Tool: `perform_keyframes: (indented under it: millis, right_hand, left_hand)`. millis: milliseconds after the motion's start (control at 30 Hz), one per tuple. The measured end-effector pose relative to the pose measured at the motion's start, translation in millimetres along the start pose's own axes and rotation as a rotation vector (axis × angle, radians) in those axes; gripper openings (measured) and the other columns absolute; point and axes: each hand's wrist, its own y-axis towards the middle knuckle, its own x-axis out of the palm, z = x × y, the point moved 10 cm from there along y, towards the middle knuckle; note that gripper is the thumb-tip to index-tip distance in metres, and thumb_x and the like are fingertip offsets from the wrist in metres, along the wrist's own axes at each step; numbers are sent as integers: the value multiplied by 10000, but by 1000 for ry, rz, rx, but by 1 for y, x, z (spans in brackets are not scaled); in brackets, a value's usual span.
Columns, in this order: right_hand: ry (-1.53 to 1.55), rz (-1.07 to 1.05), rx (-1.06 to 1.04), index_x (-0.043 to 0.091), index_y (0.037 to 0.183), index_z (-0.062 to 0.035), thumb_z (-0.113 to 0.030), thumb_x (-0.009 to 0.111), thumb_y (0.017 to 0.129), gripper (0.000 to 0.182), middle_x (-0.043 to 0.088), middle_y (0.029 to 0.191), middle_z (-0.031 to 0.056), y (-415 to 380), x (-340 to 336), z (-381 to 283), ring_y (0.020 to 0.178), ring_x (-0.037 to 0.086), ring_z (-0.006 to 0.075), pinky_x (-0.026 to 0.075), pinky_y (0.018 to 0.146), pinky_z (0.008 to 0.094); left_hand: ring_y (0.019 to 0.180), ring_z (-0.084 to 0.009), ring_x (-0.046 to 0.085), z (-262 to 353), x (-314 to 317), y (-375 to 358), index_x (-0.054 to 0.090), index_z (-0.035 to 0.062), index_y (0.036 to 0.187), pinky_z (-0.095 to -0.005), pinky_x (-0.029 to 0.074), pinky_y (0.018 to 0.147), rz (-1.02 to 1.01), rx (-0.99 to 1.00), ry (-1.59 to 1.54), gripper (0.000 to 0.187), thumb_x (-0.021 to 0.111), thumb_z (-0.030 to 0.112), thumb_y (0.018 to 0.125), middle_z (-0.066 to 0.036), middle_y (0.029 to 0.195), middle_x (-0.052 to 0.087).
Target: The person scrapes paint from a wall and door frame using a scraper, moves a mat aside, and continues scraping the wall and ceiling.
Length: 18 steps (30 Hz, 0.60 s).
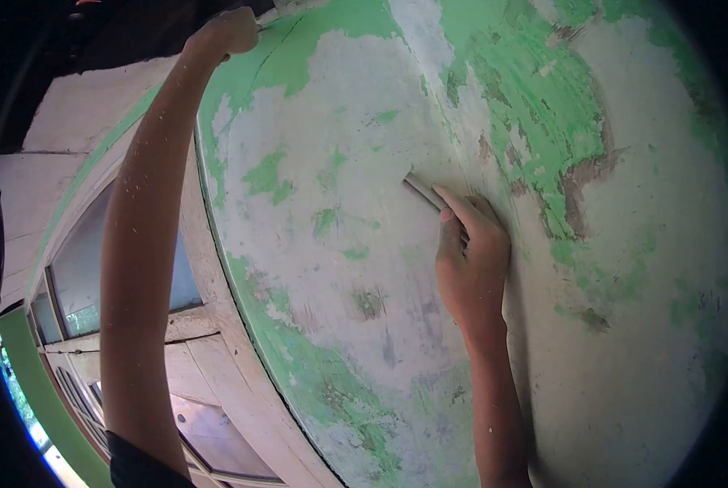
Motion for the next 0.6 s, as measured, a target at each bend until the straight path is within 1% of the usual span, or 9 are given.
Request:
perform_keyframes:
  millis: [33, 100, 167, 200, 333, 433, 500, 533, 600]
  right_hand:
    - [-4, -9, 1, 645, 1154, 41, 15, 475, 897, 310, 612, 910, 178, -2, 2, 0, 783, 586, 282, 465, 710, 349]
    - [-11, 26, 1, 647, 1153, 39, 21, 480, 888, 314, 604, 889, 169, -2, -2, 0, 735, 559, 260, 446, 668, 341]
    - [6, 34, 21, 648, 1151, 38, 24, 483, 883, 315, 601, 883, 167, -2, -4, 2, 720, 548, 250, 437, 650, 339]
    - [23, 29, 38, 649, 1150, 37, 27, 486, 879, 317, 599, 878, 164, -2, -2, 4, 704, 537, 241, 427, 633, 336]
    - [6, 49, 23, 651, 1148, 35, 29, 488, 874, 318, 599, 874, 162, -3, -2, 5, 699, 534, 232, 428, 626, 333]
    - [-31, 31, -13, 649, 1153, 35, 32, 490, 871, 324, 599, 871, 162, -5, 3, 6, 695, 534, 238, 432, 627, 338]
    - [-46, 38, -38, 647, 1158, 34, 31, 490, 871, 327, 604, 880, 165, -5, 2, 5, 700, 538, 247, 435, 630, 342]
    - [-47, 42, -33, 647, 1158, 34, 31, 490, 871, 327, 604, 880, 165, -6, 1, 6, 700, 538, 247, 435, 630, 342]
    - [-36, 49, -42, 646, 1163, 31, 27, 490, 873, 329, 609, 893, 172, -5, 2, 5, 710, 545, 259, 437, 634, 345]
  left_hand:
    - [833, -398, 697, 1, 1, -2, 662, 4, 1119, -477, 552, 811, 0, 16, 4, 312, 510, 130, 878, -255, 1034, 678]
    - [905, -397, 687, -3, 23, -12, 666, 1, 1109, -483, 540, 846, -54, 77, 27, 308, 509, 126, 876, -262, 1074, 665]
    - [996, -402, 660, 1, 19, -37, 672, 3, 1101, -497, 517, 891, 233, 203, 2, 305, 499, 115, 876, -273, 1114, 648]
    - [1159, -448, 576, 4, 18, -44, 617, 28, 1174, -498, 491, 963, 150, 111, 15, 320, 508, 136, 894, -228, 1261, 600]
    - [1151, -445, 581, 10, 5, -1, 582, 41, 1227, -496, 484, 972, 128, 63, 14, 352, 509, 149, 899, -233, 1239, 606]
    - [1041, -423, 632, 4, 13, -8, 635, 11, 1171, -500, 504, 901, -48, 14, -15, 348, 535, 98, 850, -263, 1123, 645]
    - [1135, -422, 598, 10, 24, -27, 629, 29, 1153, -488, 490, 964, 7, 151, 13, 303, 520, 153, 899, -245, 1231, 609]
    - [1154, -419, 588, 9, 22, -39, 647, 27, 1135, -483, 490, 969, 119, 118, -57, 293, 530, 146, 895, -242, 1263, 594]
    - [1163, -417, 582, 14, 16, -33, 643, 27, 1146, -480, 485, 976, 91, 72, -83, 299, 528, 150, 899, -241, 1268, 591]
